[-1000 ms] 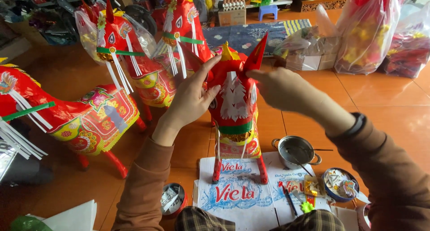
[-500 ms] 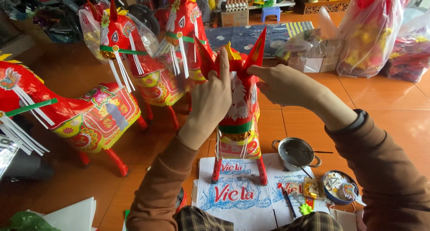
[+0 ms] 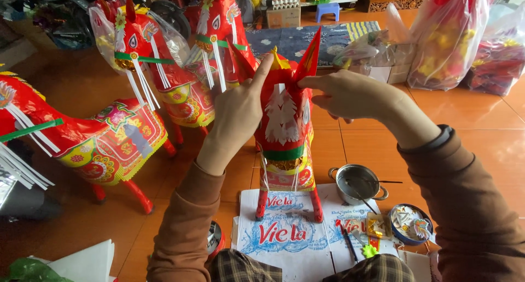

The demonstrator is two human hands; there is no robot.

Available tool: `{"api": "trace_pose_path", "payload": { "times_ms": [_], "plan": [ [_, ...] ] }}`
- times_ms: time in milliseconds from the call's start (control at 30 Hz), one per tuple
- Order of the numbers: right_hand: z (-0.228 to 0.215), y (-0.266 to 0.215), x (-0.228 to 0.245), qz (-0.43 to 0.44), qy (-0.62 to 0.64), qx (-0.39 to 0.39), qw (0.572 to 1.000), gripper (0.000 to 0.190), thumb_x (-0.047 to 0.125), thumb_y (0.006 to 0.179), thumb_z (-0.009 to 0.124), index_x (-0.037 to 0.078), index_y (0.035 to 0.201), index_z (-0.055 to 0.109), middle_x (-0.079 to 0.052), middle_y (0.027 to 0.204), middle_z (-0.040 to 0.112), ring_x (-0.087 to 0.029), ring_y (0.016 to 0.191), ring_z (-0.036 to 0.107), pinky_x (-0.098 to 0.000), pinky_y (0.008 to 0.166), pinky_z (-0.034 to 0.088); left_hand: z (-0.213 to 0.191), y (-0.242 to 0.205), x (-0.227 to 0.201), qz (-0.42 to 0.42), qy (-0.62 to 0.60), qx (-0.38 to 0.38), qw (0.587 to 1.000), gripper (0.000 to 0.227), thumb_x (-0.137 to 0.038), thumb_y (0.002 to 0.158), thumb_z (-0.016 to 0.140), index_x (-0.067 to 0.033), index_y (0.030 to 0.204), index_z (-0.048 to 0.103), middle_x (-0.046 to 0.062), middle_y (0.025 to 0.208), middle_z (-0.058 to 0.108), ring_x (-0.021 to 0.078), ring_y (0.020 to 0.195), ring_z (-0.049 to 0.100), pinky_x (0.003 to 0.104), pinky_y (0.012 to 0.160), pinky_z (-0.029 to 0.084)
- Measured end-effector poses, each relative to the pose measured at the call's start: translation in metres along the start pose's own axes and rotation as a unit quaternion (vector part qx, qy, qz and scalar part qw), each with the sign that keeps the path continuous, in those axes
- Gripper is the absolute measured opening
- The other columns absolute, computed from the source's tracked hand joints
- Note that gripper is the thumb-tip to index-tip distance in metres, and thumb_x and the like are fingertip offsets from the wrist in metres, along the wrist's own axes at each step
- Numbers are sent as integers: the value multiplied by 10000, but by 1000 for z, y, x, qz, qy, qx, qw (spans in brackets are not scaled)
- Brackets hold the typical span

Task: Assembling and decorating traditional horse-shaped lanterns by gluing small decorative pieces onto the frame.

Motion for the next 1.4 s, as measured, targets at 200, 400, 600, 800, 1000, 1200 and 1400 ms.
{"api": "trace_pose_path", "payload": {
  "times_ms": [200, 400, 600, 800, 1000, 1200, 1400],
  "plan": [
    [-1, 13, -9, -9, -28, -41, 999, 486, 141, 1006, 434, 215, 1486, 461, -226, 824, 704, -214, 439, 653, -259, 372, 491, -20, -4, -5, 6, -32, -53, 998, 514, -58, 1025, 500, -124, 1520, 375, 234, 876, 730, 337, 673, 724, 364, 572, 579],
    [0, -5, 6, -8, 20, -23, 1000, 457, 145, 1011, 419, 218, 1457, 489, -231, 949, 705, -262, 531, 692, -273, 463, 521, -23, -4, 5, 15, -38, -136, 990, 518, -63, 980, 611, -140, 1470, 463, 193, 996, 741, 263, 717, 736, 302, 558, 568],
    [3, 1, 14, -86, -87, -113, 986, 489, 127, 991, 468, 150, 1479, 451, -298, 897, 698, -390, 532, 703, -415, 414, 548, -2, 18, -15, 15, -46, -175, 983, 508, -176, 983, 673, -223, 1446, 471, 123, 1053, 706, 275, 821, 742, 350, 567, 600],
    [1, 4, 11, -102, -100, -99, 985, 350, 150, 979, 454, 175, 1307, 574, -145, 618, 656, -296, 473, 529, -439, 543, 401, 19, 50, -37, 3, 26, -149, 989, 508, -130, 993, 661, -202, 1441, 432, 34, 915, 664, 139, 515, 532, 265, 372, 429],
    [-4, 5, 12, -144, -68, -121, 980, 42, 108, 941, 546, 73, 945, 568, -84, 762, 667, -262, 572, 592, -415, 589, 431, 21, 51, -41, -16, 68, -148, 986, 673, -44, 961, 707, -218, 1516, 368, 14, 797, 571, 111, 477, 451, 260, 376, 386],
    [-7, -12, 19, -78, 25, -133, 988, 265, 121, 938, 578, 111, 1203, 589, -66, 683, 715, -186, 496, 640, -349, 558, 514, 26, 53, -32, -49, 44, -113, 991, 762, -122, 989, 716, -283, 1560, 238, 11, 812, 605, 142, 514, 506, 298, 388, 389],
    [-12, -29, 25, -133, 8, -186, 973, 447, 93, 910, 578, 176, 1348, 561, -74, 608, 716, -164, 459, 631, -323, 548, 494, -7, 49, -28, 0, -114, -133, 985, 618, -209, 924, 789, -101, 1420, 437, -37, 802, 680, 41, 538, 526, 165, 438, 424]
  ]
}}
Point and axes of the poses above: each hand's wrist, its own y-axis towards the middle knuckle, its own z-axis out of the palm, x = y × z, the point moved 9 cm from there along y, towards the middle knuckle
